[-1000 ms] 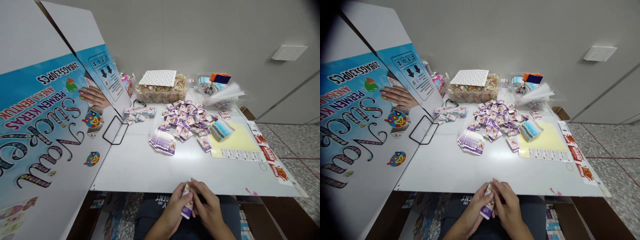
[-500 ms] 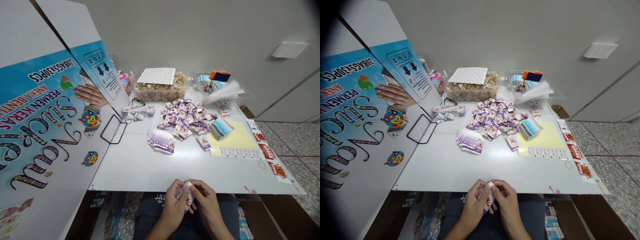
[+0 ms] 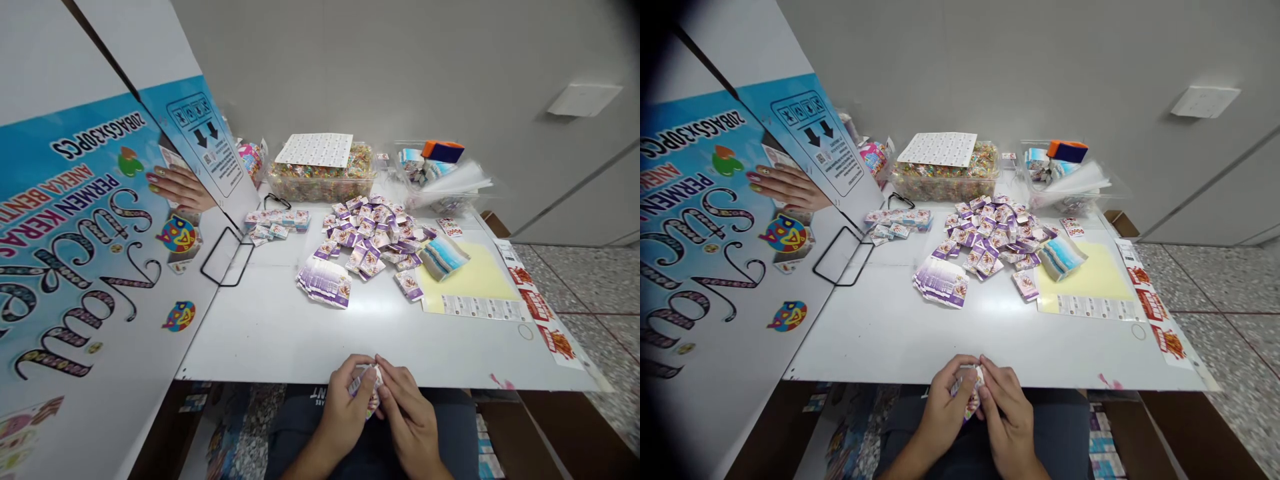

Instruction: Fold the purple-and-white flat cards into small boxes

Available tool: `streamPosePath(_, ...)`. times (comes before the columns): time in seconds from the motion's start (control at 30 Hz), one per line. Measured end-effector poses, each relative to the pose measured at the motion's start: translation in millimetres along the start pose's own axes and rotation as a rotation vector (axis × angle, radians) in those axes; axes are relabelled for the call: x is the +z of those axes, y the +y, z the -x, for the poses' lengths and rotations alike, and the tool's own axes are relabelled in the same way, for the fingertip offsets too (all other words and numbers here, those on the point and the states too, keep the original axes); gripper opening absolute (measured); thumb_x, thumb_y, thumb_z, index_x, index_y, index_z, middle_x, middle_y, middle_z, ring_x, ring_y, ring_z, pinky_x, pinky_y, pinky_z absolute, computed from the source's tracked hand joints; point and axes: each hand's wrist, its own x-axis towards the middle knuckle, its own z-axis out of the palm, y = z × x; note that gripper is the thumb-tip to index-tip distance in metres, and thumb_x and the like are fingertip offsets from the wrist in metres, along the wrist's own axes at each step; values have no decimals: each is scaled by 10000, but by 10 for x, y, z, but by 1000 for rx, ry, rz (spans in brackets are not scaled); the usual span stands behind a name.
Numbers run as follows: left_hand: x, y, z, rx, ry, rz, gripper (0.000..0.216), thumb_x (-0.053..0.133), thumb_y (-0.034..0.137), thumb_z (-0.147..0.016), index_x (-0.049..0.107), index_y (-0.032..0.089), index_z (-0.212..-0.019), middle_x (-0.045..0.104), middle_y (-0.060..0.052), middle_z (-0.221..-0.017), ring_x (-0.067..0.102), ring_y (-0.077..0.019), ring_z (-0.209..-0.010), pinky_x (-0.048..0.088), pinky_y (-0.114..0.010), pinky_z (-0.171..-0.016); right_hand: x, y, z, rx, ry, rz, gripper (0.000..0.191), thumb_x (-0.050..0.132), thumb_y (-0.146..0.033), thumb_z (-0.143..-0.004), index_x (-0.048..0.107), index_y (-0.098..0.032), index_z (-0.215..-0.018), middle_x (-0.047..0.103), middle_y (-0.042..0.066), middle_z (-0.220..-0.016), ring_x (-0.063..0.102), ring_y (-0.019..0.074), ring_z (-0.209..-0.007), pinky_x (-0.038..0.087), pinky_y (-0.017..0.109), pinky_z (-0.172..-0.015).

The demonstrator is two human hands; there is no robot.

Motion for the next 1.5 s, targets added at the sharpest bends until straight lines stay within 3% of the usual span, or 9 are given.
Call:
streamPosePath(0.3, -75, -33, -62, -35, -40, -106, 399, 541, 568, -931, 507, 181, -844, 586, 19, -618, 555, -100, -426, 408, -170, -356, -20, -53, -223, 191, -149, -202, 258, 580, -262, -973, 750, -293, -1165, 728, 94, -1103, 720, 213, -911, 622, 312, -719)
streamPosePath(0.47, -157, -20, -91, 127, 86, -195, 350, 541, 491, -956, 603, 157, -871, 630, -12, -660, 585, -113, -529, 471, -199, -471, 123, -44, -210, 132, -146, -145, 282, 613, -281, -955, 735, -337, -1203, 745, 78, -1169, 685, 249, -1098, 536, 437, -1008)
streamPosePath(0.57, -223, -34, -126, 234, 228, -261, 316, 495, 466, -982, 592, 167, -954, 675, -39, -740, 641, -149, -646, 519, -238, -580, 175, -32, -320, 248, -179, -240, 307, 661, -350, -920, 734, -296, -1213, 751, 92, -1164, 705, 267, -1045, 574, 432, -942)
streamPosePath(0.7, -301, -43, -231, 314, 351, -344, 325, 397, 440, -1015, 494, 172, -1170, 701, -92, -957, 658, -155, -675, 542, -289, -645, 133, -2, -834, 569, 154, -489, 407, 805, -417, -777, 758, -238, -1141, 744, 90, -1202, 706, 296, -1083, 566, 442, -970)
streamPosePath(0.8, -310, -89, -277, 357, 391, -410, 283, 363, 397, -1025, 469, 178, -1169, 693, -77, -931, 624, -142, -610, 533, -294, -623, 65, 70, -1281, 502, 228, -881, 534, 798, -390, -782, 656, -265, -1281, 675, 88, -1334, 605, 258, -1289, 414, 451, -1157)
streamPosePath(0.9, -290, -184, -271, 461, 385, -573, 212, 421, 324, -1004, 490, 191, -1155, 694, -58, -917, 614, -139, -597, 533, -292, -628, 41, 237, -1484, 404, 246, -940, 403, 782, -375, -785, 695, -247, -1158, 699, 93, -1271, 582, 249, -1316, 341, 457, -1205)
streamPosePath(1.1, -269, -329, -283, 695, 392, -854, 183, 512, 207, -938, 519, 200, -1121, 667, -21, -812, 637, -150, -623, 539, -279, -642, 136, 568, -1378, 228, 190, -181, 320, 688, -410, -848, 666, -220, -1104, 563, 147, -1388, 523, 323, -1329, 431, 562, -1097)
streamPosePath(1.27, -221, -334, -322, 785, 453, -969, 219, 530, 191, -918, 525, 172, -1137, 655, -24, -776, 616, -141, -560, 539, -274, -600, 274, 562, -1715, -139, -61, 700, 510, 583, -323, -921, 524, -194, -1411, 368, 186, -1579, 259, 393, -1484, 179, 661, -1178)
streamPosePath(1.5, -177, -316, -369, 873, 490, -1048, 220, 541, 133, -882, 542, 177, -1097, 672, -61, -757, 692, -201, -654, 555, -288, -597, 439, 763, -2436, -254, -200, 1015, 502, 467, -363, -1001, 470, -190, -1472, 318, 185, -1621, 213, 374, -1515, 114, 627, -1191)
